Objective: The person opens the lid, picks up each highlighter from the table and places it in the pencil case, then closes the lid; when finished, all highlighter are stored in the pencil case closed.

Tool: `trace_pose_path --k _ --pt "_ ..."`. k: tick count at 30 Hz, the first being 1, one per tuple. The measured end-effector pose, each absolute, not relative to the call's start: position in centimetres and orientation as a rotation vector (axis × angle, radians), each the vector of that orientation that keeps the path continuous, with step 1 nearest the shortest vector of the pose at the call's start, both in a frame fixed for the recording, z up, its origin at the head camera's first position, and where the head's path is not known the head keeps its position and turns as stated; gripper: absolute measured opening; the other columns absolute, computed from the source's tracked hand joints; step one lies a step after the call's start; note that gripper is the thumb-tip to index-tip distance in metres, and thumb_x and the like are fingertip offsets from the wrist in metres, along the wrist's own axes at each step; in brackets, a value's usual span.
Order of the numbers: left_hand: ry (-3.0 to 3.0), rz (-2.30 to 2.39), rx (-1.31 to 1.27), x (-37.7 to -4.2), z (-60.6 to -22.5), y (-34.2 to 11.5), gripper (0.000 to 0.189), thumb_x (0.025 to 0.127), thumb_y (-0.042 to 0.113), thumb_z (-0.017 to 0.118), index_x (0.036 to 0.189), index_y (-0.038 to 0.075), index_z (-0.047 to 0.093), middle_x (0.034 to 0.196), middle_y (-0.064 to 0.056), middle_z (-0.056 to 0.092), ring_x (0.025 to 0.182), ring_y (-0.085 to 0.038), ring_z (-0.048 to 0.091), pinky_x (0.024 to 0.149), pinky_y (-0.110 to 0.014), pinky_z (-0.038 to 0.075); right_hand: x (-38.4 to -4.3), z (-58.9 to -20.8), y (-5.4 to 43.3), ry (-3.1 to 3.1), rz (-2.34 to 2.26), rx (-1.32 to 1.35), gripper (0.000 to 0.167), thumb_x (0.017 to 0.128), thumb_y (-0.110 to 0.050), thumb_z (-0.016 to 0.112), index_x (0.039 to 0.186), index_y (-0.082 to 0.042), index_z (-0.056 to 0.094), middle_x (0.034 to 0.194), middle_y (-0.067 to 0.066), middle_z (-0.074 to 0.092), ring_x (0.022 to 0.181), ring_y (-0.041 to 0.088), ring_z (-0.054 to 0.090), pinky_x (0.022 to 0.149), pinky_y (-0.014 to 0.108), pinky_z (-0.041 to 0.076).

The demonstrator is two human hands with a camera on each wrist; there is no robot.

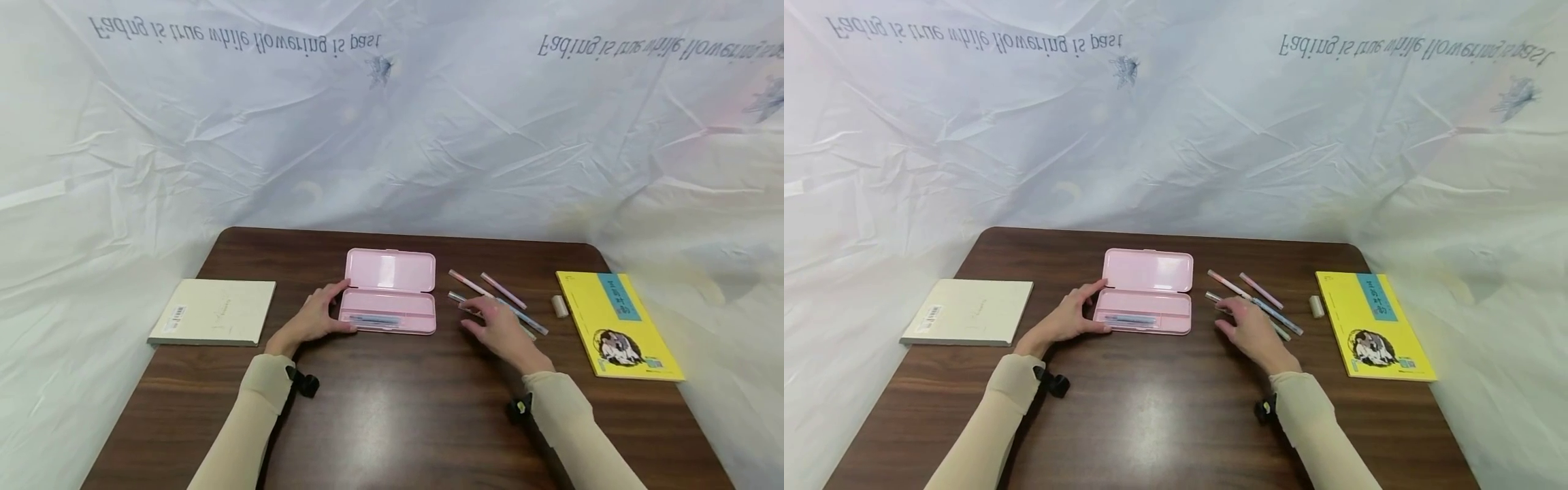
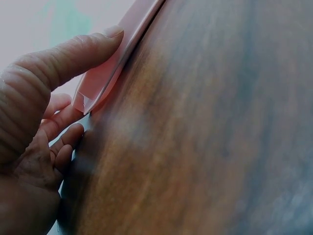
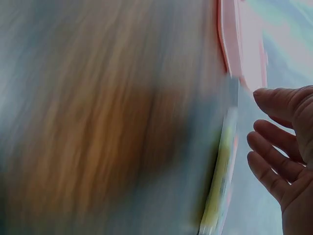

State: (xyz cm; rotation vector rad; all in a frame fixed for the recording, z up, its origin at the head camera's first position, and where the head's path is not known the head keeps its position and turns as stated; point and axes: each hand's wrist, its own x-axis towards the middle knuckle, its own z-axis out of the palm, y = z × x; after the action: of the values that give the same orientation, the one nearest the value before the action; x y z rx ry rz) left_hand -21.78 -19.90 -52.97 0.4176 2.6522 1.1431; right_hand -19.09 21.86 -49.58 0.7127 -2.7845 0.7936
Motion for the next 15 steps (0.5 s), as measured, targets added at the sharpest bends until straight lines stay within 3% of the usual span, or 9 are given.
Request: trace_pose_path --k 4,15 --pt "2.643 1.154 0.414 -21.9 -53.1 -19.9 0.112 0.078 0.047 0.093 0.168 0.021 0.032 0.157 -0.016 0.047 0.125 -0.035 0.044 0.109 -0.061 0.036 -18.7 -49.4 23.9 -2.848 0.781 0.636 0.034 0.088 -0.008 0.086 0.119 -0.001 0.072 0.114 0.018 0.074 0.095 0.034 0.071 0.084 0.055 0.056" --pt "2.630 1.158 0.400 -22.1 -53.2 -20.1 0.112 0.078 0.046 0.093 0.168 0.022 0.032 0.153 -0.016 0.048 0.124 -0.034 0.044 0.109 -0.059 0.036 -17.9 -48.8 27.0 -3.008 0.699 0.491 0.039 0.093 -0.013 0.082 0.127 0.000 0.069 0.125 0.024 0.070 0.108 0.043 0.068 0.092 0.063 0.052"
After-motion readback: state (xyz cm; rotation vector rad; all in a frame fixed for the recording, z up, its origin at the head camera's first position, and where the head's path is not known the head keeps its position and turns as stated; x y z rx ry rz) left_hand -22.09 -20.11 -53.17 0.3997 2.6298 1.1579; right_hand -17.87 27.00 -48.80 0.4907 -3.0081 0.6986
